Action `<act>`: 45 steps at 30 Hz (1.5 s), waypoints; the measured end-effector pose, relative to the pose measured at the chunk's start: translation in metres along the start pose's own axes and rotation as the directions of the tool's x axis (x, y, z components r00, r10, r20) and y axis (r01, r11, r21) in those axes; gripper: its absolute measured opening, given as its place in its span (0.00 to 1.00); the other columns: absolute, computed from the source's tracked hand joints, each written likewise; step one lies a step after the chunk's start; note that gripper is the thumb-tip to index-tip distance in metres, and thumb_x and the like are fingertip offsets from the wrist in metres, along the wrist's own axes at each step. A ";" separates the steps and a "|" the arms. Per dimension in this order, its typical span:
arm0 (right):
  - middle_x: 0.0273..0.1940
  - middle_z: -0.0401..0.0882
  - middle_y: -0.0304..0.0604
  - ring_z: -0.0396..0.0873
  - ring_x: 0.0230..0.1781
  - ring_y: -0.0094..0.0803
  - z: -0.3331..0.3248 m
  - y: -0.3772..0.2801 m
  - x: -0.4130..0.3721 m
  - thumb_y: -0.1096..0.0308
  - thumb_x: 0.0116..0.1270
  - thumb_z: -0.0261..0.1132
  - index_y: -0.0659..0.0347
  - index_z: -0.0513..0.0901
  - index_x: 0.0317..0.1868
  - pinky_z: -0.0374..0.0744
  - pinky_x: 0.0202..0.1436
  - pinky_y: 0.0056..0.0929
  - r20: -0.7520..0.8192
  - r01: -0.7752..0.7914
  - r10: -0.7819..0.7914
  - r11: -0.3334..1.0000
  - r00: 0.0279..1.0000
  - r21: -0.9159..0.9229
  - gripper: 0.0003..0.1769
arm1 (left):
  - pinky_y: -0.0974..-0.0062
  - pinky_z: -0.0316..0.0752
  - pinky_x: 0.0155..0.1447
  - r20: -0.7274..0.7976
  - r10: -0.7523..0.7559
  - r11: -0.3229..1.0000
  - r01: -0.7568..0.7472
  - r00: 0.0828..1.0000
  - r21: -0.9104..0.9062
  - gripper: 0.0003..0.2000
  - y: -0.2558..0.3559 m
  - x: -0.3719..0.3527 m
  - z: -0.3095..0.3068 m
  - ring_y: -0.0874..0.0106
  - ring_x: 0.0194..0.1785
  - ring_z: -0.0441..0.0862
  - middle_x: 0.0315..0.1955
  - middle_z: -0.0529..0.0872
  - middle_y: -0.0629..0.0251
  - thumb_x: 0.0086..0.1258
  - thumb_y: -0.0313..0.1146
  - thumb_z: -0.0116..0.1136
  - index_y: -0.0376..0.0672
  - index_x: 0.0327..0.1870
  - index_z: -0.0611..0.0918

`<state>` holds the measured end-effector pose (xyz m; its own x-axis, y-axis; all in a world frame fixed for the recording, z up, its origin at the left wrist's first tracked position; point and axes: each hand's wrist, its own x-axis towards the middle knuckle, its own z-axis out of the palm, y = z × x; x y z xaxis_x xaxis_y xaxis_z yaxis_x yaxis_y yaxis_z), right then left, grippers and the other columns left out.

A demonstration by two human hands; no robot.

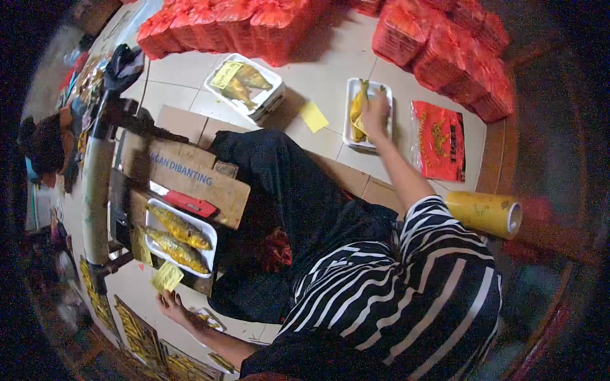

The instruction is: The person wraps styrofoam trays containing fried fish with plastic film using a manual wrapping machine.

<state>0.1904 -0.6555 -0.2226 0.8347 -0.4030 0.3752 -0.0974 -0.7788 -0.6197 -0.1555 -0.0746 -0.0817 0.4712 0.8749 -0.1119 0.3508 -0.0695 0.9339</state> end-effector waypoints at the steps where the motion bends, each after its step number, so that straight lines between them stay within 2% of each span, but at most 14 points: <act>1: 0.46 0.74 0.53 0.72 0.47 0.45 0.008 0.064 0.001 0.59 0.58 0.60 0.63 0.69 0.53 0.70 0.53 0.38 -0.149 -0.071 0.048 0.985 0.988 -0.157 0.25 | 0.72 0.69 0.47 -0.049 -0.026 0.998 0.023 0.998 -0.063 0.17 0.007 -0.007 0.000 0.68 0.45 0.73 0.44 0.74 0.58 0.65 0.34 0.53 0.37 0.52 0.68; 3: 0.47 0.74 0.53 0.73 0.48 0.41 0.003 0.142 -0.001 0.52 0.61 0.58 0.61 0.70 0.53 0.72 0.50 0.34 0.027 -0.468 0.487 0.852 0.873 -0.234 0.26 | 0.71 0.68 0.50 -0.162 -0.084 0.979 0.051 0.983 -0.198 0.18 0.021 -0.018 -0.002 0.68 0.47 0.72 0.45 0.74 0.58 0.65 0.33 0.52 0.36 0.53 0.67; 5: 0.49 0.74 0.51 0.74 0.47 0.37 -0.003 0.155 -0.005 0.46 0.62 0.55 0.62 0.69 0.55 0.74 0.48 0.31 0.577 -0.860 0.655 0.470 0.489 0.196 0.30 | 0.72 0.68 0.51 -0.155 -0.118 0.958 0.072 0.981 -0.276 0.18 0.046 -0.028 0.012 0.68 0.47 0.72 0.45 0.73 0.58 0.64 0.31 0.52 0.34 0.53 0.66; 6: 0.45 0.76 0.47 0.77 0.42 0.33 0.032 0.201 -0.011 0.41 0.60 0.54 0.64 0.69 0.56 0.75 0.45 0.29 0.517 -0.731 0.558 0.646 0.649 0.221 0.35 | 0.72 0.68 0.51 -0.119 -0.099 0.955 0.061 0.988 -0.291 0.17 0.054 -0.034 0.015 0.69 0.46 0.72 0.44 0.73 0.59 0.64 0.31 0.51 0.34 0.52 0.67; 10: 0.42 0.77 0.44 0.78 0.37 0.30 0.002 0.115 -0.006 0.41 0.58 0.58 0.67 0.68 0.55 0.76 0.41 0.28 0.579 -0.764 0.531 0.578 0.619 0.287 0.38 | 0.81 0.71 0.42 0.041 0.081 0.990 -0.075 0.996 -0.123 0.11 0.051 -0.037 0.013 0.75 0.38 0.73 0.35 0.73 0.67 0.62 0.28 0.53 0.37 0.44 0.71; 17: 0.43 0.77 0.50 0.78 0.39 0.37 -0.016 0.159 -0.017 0.59 0.66 0.52 0.66 0.72 0.51 0.78 0.39 0.34 0.838 -0.906 0.351 0.095 0.418 0.412 0.20 | 0.79 0.74 0.37 -0.049 0.059 0.998 -0.061 0.997 -0.026 0.13 0.034 -0.023 0.025 0.77 0.35 0.76 0.33 0.79 0.67 0.65 0.33 0.54 0.38 0.47 0.73; 23: 0.43 0.77 0.53 0.76 0.42 0.43 -0.125 0.221 -0.028 0.60 0.64 0.53 0.68 0.72 0.50 0.75 0.44 0.38 0.633 -0.882 0.618 0.379 0.467 0.281 0.20 | 0.83 0.67 0.23 -0.229 -0.174 0.953 0.105 0.958 -0.283 0.07 0.011 -0.010 0.055 0.80 0.25 0.74 0.24 0.78 0.71 0.68 0.35 0.49 0.43 0.35 0.77; 26: 0.43 0.77 0.54 0.76 0.43 0.46 -0.182 0.251 -0.024 0.60 0.63 0.54 0.68 0.73 0.50 0.74 0.47 0.40 0.349 -0.726 0.687 0.687 0.637 -0.028 0.21 | 0.76 0.69 0.32 -0.270 0.386 0.844 -0.220 0.882 0.489 0.09 -0.007 -0.005 0.060 0.73 0.27 0.73 0.27 0.78 0.62 0.66 0.30 0.50 0.34 0.39 0.79; 27: 0.43 0.77 0.55 0.75 0.43 0.47 -0.195 0.254 -0.019 0.61 0.63 0.54 0.68 0.73 0.50 0.73 0.48 0.40 0.241 -0.602 0.637 0.771 0.732 -0.210 0.21 | 0.75 0.69 0.34 -0.200 0.650 0.604 -0.338 0.733 0.722 0.10 -0.005 -0.006 0.065 0.72 0.30 0.73 0.30 0.78 0.59 0.65 0.29 0.50 0.33 0.41 0.79; 30: 0.43 0.77 0.57 0.74 0.45 0.49 -0.189 0.234 0.017 0.61 0.62 0.55 0.69 0.73 0.49 0.72 0.50 0.42 0.101 -0.088 0.158 0.864 0.982 -0.496 0.21 | 0.76 0.70 0.37 -0.277 0.699 0.537 -0.228 0.660 0.812 0.11 0.024 -0.023 0.067 0.70 0.36 0.73 0.35 0.76 0.53 0.63 0.26 0.50 0.35 0.45 0.79; 34: 0.45 0.75 0.54 0.74 0.45 0.43 -0.075 0.193 0.070 0.74 0.57 0.54 0.70 0.73 0.50 0.69 0.54 0.35 0.275 0.514 -0.444 0.808 0.853 -0.287 0.19 | 0.82 0.68 0.32 -0.434 0.237 0.950 -0.301 0.869 -0.084 0.07 0.075 -0.052 0.065 0.82 0.25 0.71 0.21 0.77 0.70 0.68 0.29 0.48 0.36 0.31 0.76; 37: 0.57 0.65 0.44 0.67 0.42 0.25 -0.016 -0.058 0.010 0.78 0.59 0.55 0.67 0.65 0.59 0.69 0.48 0.21 0.345 0.131 -0.340 0.852 0.875 0.507 0.25 | 0.87 0.65 0.24 0.020 0.034 0.844 -0.018 0.999 -0.537 0.05 0.118 -0.089 0.089 0.85 0.22 0.72 0.21 0.79 0.68 0.64 0.29 0.53 0.38 0.36 0.73; 39: 0.56 0.65 0.41 0.68 0.44 0.27 -0.003 -0.173 -0.037 0.76 0.60 0.56 0.64 0.65 0.59 0.70 0.49 0.24 0.433 0.089 -0.478 0.744 0.764 0.662 0.25 | 0.86 0.65 0.22 0.230 -0.025 0.941 0.101 0.973 -0.323 0.09 0.116 -0.094 0.108 0.84 0.21 0.74 0.19 0.80 0.67 0.61 0.27 0.55 0.37 0.39 0.71; 45: 0.50 0.70 0.51 0.68 0.52 0.45 0.007 -0.301 -0.132 0.76 0.55 0.59 0.64 0.71 0.52 0.66 0.57 0.35 0.353 0.481 -0.841 0.528 0.411 0.699 0.21 | 0.73 0.70 0.25 -0.067 0.171 0.900 -0.128 0.983 0.416 0.16 0.103 -0.099 0.121 0.69 0.19 0.79 0.14 0.79 0.61 0.56 0.37 0.61 0.35 0.37 0.73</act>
<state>0.1137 -0.3641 -0.0902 0.6159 0.6589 0.4319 0.7292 -0.2693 -0.6291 -0.0684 -0.2264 -0.0152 0.4687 0.8804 0.0722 0.5921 -0.3738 0.7139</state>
